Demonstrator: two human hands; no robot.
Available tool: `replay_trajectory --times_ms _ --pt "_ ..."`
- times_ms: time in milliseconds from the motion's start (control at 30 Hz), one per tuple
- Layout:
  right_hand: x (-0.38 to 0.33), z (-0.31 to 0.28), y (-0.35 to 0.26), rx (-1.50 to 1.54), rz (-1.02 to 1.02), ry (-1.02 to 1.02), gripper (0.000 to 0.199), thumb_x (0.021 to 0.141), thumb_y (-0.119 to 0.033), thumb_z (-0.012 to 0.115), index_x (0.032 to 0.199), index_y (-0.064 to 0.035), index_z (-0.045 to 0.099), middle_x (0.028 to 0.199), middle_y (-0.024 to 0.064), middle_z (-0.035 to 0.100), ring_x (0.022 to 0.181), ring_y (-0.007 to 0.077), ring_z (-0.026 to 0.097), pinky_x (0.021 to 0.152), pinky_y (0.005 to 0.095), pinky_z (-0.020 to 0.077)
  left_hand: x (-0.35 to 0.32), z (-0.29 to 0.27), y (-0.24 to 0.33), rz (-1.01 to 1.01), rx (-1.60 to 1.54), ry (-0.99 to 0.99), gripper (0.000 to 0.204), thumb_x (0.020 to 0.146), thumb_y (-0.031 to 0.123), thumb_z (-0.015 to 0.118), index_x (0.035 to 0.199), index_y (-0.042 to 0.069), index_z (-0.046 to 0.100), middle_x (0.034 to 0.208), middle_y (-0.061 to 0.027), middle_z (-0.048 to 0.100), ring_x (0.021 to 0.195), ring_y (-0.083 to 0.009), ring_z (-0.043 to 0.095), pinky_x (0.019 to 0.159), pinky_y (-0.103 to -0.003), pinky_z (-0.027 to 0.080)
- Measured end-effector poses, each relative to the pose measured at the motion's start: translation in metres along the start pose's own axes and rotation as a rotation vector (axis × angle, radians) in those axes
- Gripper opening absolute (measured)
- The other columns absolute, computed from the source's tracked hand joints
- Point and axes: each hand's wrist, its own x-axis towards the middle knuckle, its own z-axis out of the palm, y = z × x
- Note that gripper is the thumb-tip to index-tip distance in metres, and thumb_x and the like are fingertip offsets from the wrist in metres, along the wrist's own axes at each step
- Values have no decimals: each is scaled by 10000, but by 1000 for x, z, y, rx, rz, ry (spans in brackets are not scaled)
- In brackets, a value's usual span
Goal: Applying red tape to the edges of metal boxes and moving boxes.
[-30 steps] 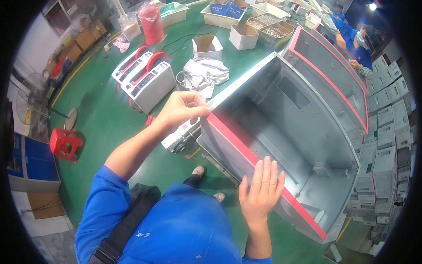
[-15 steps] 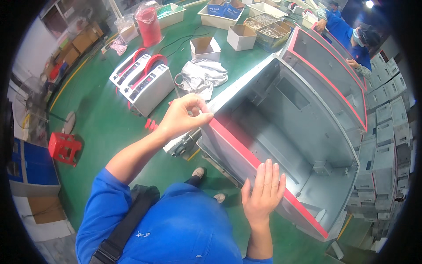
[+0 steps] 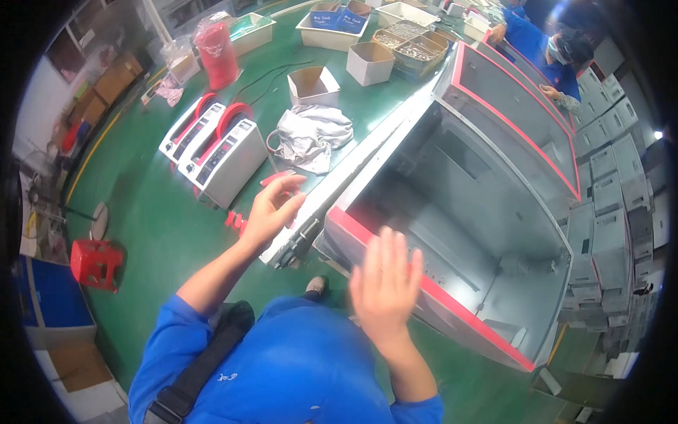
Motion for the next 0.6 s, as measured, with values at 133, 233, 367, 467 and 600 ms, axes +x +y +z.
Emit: replay_trajectory --times_ms 133,233,367,467,600 --pt "34 30 -22 87 -16 93 484 738 -158 577 1160 52 469 1222 208 471 1172 334 429 991 479 297 -3 12 18 247 192 -6 319 794 87 576 1106 32 539 930 -78 549 776 -131 551 667 -256 446" --pt "39 36 -26 183 13 147 480 735 -170 568 1144 62 472 1213 203 481 1162 317 444 993 457 311 -3 14 28 732 528 -72 353 768 25 542 1118 -16 527 1057 -156 556 969 -293 536 839 -361 420" --pt "8 10 -2 172 65 237 419 762 -195 562 1100 49 517 1158 190 530 1118 294 492 978 407 346 4 26 31 879 657 -345 340 778 73 528 1089 -61 539 1156 -196 526 1135 -376 447 954 -444 340" --pt "-51 -23 42 -23 194 216 373 801 -190 547 1103 27 529 1117 177 562 1065 292 534 949 407 379 25 31 34 1014 614 -407 280 811 143 496 985 -56 587 1051 -199 577 1097 -400 471 950 -503 324" --pt "-144 -67 103 -241 373 219 323 815 -135 504 1084 42 531 1098 206 558 1043 330 540 922 443 399 46 33 49 1001 512 -529 346 848 256 437 883 -47 599 943 -197 608 1049 -392 508 966 -545 286"
